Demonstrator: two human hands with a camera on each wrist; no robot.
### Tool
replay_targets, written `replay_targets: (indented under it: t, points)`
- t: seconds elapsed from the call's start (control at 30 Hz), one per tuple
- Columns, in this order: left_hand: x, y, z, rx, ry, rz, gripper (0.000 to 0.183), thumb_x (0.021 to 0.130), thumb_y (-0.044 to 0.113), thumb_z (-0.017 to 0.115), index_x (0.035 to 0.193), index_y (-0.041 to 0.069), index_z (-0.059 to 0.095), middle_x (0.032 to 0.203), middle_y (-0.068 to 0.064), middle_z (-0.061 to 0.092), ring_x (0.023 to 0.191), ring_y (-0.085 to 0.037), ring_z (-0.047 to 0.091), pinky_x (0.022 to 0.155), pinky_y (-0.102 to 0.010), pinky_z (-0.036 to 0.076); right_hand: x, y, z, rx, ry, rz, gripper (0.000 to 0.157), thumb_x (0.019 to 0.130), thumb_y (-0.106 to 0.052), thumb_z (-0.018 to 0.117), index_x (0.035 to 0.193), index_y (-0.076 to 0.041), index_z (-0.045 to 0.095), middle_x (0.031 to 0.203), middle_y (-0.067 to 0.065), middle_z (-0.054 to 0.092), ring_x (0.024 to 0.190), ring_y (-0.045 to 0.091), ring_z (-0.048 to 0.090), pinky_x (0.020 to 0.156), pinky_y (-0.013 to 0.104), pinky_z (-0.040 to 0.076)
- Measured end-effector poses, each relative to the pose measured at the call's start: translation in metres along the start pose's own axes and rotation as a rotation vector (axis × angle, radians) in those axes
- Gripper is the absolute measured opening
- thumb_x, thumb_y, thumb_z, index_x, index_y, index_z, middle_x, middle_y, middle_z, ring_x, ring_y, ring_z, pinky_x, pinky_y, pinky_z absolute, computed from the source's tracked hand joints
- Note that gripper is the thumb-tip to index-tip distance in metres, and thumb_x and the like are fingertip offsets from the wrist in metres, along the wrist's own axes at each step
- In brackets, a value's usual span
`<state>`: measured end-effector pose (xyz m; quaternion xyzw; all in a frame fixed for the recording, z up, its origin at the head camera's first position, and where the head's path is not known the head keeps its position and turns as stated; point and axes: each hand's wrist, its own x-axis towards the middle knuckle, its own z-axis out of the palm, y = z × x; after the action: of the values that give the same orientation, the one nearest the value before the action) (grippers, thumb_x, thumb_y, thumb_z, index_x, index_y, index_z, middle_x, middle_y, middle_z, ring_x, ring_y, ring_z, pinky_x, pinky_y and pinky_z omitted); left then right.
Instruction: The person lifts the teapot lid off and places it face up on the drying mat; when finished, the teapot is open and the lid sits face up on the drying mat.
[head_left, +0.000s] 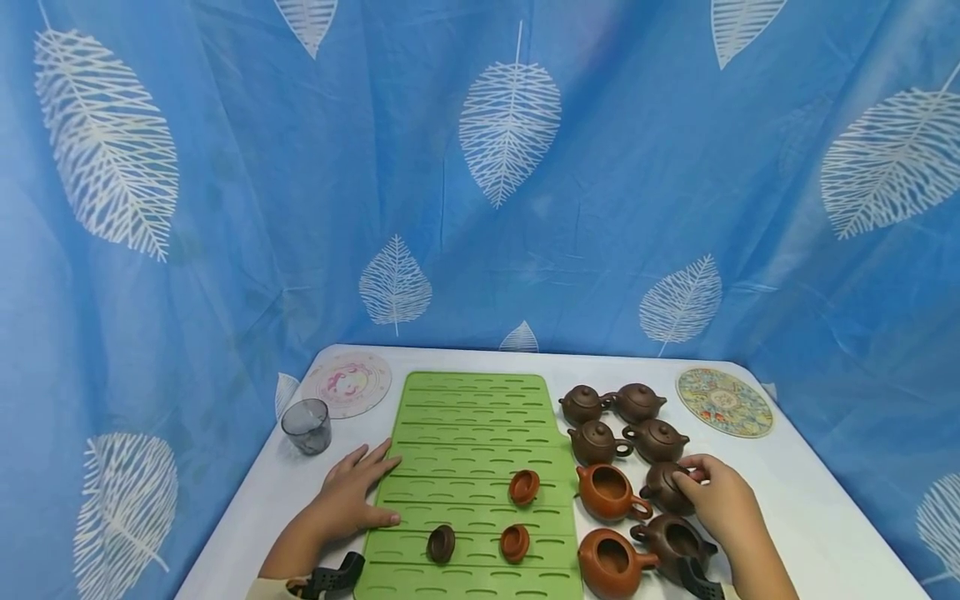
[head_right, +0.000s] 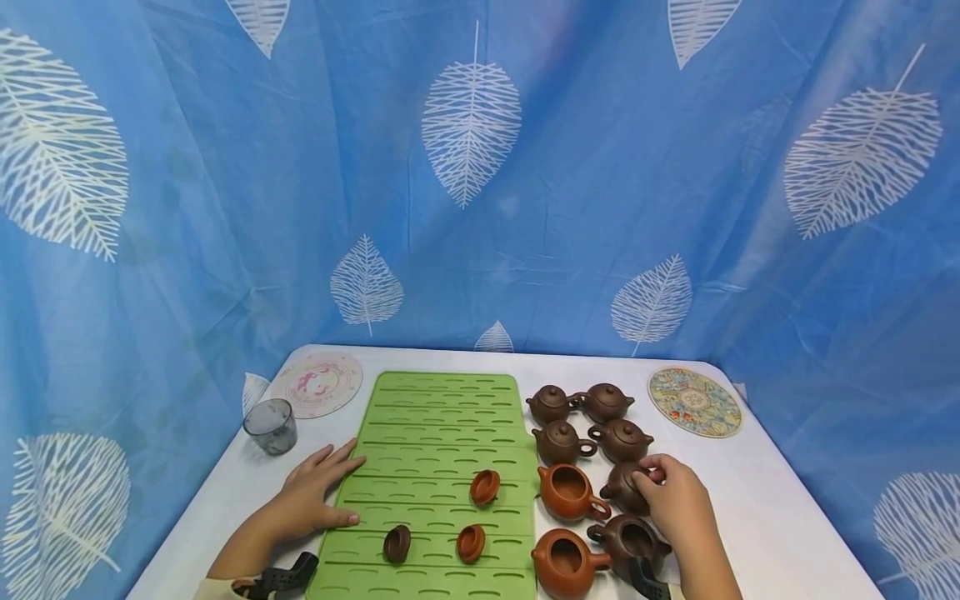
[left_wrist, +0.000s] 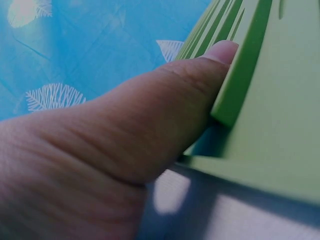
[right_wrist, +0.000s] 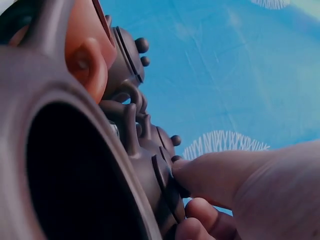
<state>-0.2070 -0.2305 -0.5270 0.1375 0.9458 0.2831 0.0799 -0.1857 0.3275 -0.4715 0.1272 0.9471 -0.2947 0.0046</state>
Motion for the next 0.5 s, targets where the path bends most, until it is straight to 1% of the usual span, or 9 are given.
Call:
replay_targets:
  t: [0.13, 0.23, 0.33, 0.4, 0.5]
  points:
    - [-0.0004, 0.0002, 0.001, -0.006, -0.002, 0.004, 0.097, 0.072, 0.055, 0.092, 0.155, 0.02, 0.054, 0.173, -0.004, 0.029, 0.158, -0.047, 0.018, 0.119, -0.077, 0.016, -0.0016, 0.0035, 0.0002, -0.009, -0.01, -0.01, 0.036, 0.1, -0.027, 0.067, 0.122, 0.001, 0.066, 0.105, 0.015, 0.066, 0.095, 0.029, 0.062, 0.067, 0.035, 0.046]
    - [-0.0006, -0.0002, 0.0009, -0.003, 0.0, 0.004, 0.097, 0.072, 0.055, 0.092, 0.155, 0.02, 0.054, 0.173, -0.003, 0.029, 0.158, -0.046, 0.018, 0.119, -0.077, 0.016, -0.0023, 0.0038, 0.0002, -0.01, -0.016, -0.014, 0.035, 0.1, -0.026, 0.066, 0.123, 0.0, 0.066, 0.104, 0.014, 0.066, 0.093, 0.028, 0.062, 0.065, 0.033, 0.045]
    - [-0.0003, -0.0012, 0.001, 0.005, 0.006, 0.001, 0.097, 0.072, 0.056, 0.092, 0.155, 0.021, 0.054, 0.173, -0.002, 0.028, 0.158, -0.046, 0.018, 0.119, -0.076, 0.016, -0.0029, 0.0021, 0.0002, -0.007, -0.015, -0.018, 0.034, 0.102, -0.025, 0.065, 0.124, 0.0, 0.066, 0.103, 0.012, 0.067, 0.091, 0.027, 0.062, 0.065, 0.034, 0.044]
    - [-0.0001, -0.0019, 0.0012, 0.012, 0.008, -0.001, 0.098, 0.072, 0.056, 0.091, 0.155, 0.022, 0.054, 0.173, -0.001, 0.028, 0.158, -0.045, 0.018, 0.119, -0.076, 0.016, -0.0036, 0.0018, -0.0002, -0.007, -0.013, -0.024, 0.034, 0.103, -0.026, 0.064, 0.124, 0.0, 0.066, 0.102, 0.013, 0.067, 0.091, 0.028, 0.063, 0.065, 0.037, 0.046]
    - [-0.0003, -0.0017, 0.001, 0.007, 0.005, -0.002, 0.098, 0.072, 0.057, 0.091, 0.155, 0.022, 0.054, 0.174, -0.001, 0.028, 0.159, -0.045, 0.017, 0.12, -0.076, 0.016, -0.006, 0.0014, -0.0008, 0.004, 0.015, -0.022, 0.035, 0.106, -0.029, 0.06, 0.126, 0.0, 0.064, 0.104, 0.014, 0.069, 0.092, 0.029, 0.065, 0.069, 0.041, 0.05]
